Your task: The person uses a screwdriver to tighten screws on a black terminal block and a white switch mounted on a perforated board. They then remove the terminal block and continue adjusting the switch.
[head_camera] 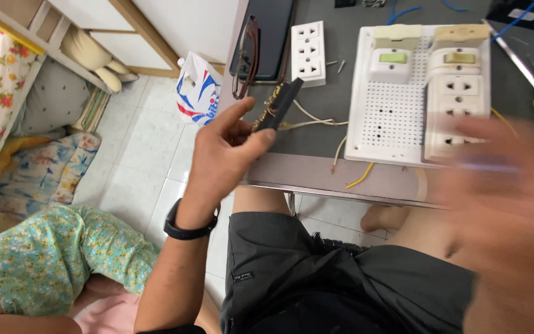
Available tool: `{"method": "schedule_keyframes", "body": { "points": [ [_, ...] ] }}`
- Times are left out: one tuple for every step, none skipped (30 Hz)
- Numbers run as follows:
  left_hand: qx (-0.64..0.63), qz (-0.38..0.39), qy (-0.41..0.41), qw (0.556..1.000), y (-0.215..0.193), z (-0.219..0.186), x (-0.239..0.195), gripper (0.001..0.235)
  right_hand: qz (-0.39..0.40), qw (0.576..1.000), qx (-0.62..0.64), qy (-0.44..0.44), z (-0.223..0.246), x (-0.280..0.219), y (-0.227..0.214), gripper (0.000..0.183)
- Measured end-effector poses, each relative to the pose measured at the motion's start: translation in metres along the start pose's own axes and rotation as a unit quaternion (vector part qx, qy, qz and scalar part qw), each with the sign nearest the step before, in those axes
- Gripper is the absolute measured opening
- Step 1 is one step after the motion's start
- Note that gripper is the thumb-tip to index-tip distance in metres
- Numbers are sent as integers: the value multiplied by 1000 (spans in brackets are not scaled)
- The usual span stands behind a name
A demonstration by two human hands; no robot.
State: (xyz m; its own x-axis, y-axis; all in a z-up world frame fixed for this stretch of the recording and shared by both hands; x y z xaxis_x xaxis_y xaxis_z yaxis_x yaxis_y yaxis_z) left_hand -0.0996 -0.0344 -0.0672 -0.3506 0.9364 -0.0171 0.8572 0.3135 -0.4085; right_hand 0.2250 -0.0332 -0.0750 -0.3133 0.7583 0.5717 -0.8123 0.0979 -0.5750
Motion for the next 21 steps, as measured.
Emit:
{"method": "schedule_keyframes", "body": {
  "points": [
    [-39,22,-7,999,-1,-6,1,63,70,994,33,72,33,31,19,35],
    [-78,44,-14,996,-1,-12,2,60,139,978,66,144,77,58,46,45],
    [-78,46,-11,996,-2,-14,3,60,135,978,64,143,72,66,64,45],
    [-98,59,-16,993,-1,-16,3,60,180,968,21,172,64,71,84,55],
    [-119,72,-21,990,-1,-18,4,61,225,953,-22,201,55,76,105,65],
    [-120,74,-18,990,1,-19,4,61,222,954,-23,201,56,81,114,65],
    [-112,74,-12,991,1,-19,3,63,213,960,-29,177,59,86,122,45],
    [-105,74,-6,992,2,-20,3,65,205,966,-34,154,62,92,131,30],
    [-106,75,-4,991,2,-23,2,65,203,966,-36,153,56,90,140,30],
    [-90,69,2,994,1,-26,0,66,159,980,-36,116,53,91,145,23],
    [-74,62,8,995,0,-28,-1,67,116,990,-35,78,50,91,151,23],
    [-77,62,10,995,0,-19,4,67,116,990,-39,77,43,92,157,23],
    [-97,61,48,992,0,-11,7,67,93,994,-26,58,39,92,161,23],
    [-117,60,86,988,0,-4,10,68,70,997,-14,39,34,93,165,27],
    [-119,61,87,987,2,-1,11,68,70,997,-17,39,37,92,160,27],
    [-145,44,102,983,3,1,12,65,68,997,-6,19,43,93,155,22],
    [-171,24,115,978,3,3,14,62,69,998,4,-4,49,93,150,18],
    [-175,23,115,978,6,3,17,62,71,997,2,-5,53,93,144,18],
    [-149,-18,158,976,6,1,19,61,67,998,1,-2,57,93,138,17],
    [-122,-60,201,970,6,-1,20,60,63,998,0,0,61,92,132,15],
    [-126,-63,199,970,-2,-9,24,60,67,998,-2,-3,57,90,128,15]
  ]
}}
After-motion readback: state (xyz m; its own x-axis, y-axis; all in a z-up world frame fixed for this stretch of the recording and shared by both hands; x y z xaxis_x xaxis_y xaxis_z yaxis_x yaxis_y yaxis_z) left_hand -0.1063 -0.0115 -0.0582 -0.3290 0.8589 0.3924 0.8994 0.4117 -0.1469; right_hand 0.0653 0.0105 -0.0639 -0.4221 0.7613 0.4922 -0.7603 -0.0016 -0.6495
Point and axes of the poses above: each hand's wrist, its own x-axis towards the middle knuckle, its own y-axis out of the palm, z = x × y, the point moved 4 cm from there along x, towards the middle knuckle, and after that the axes turned 2 degrees about -y, right-handed, at the moved point
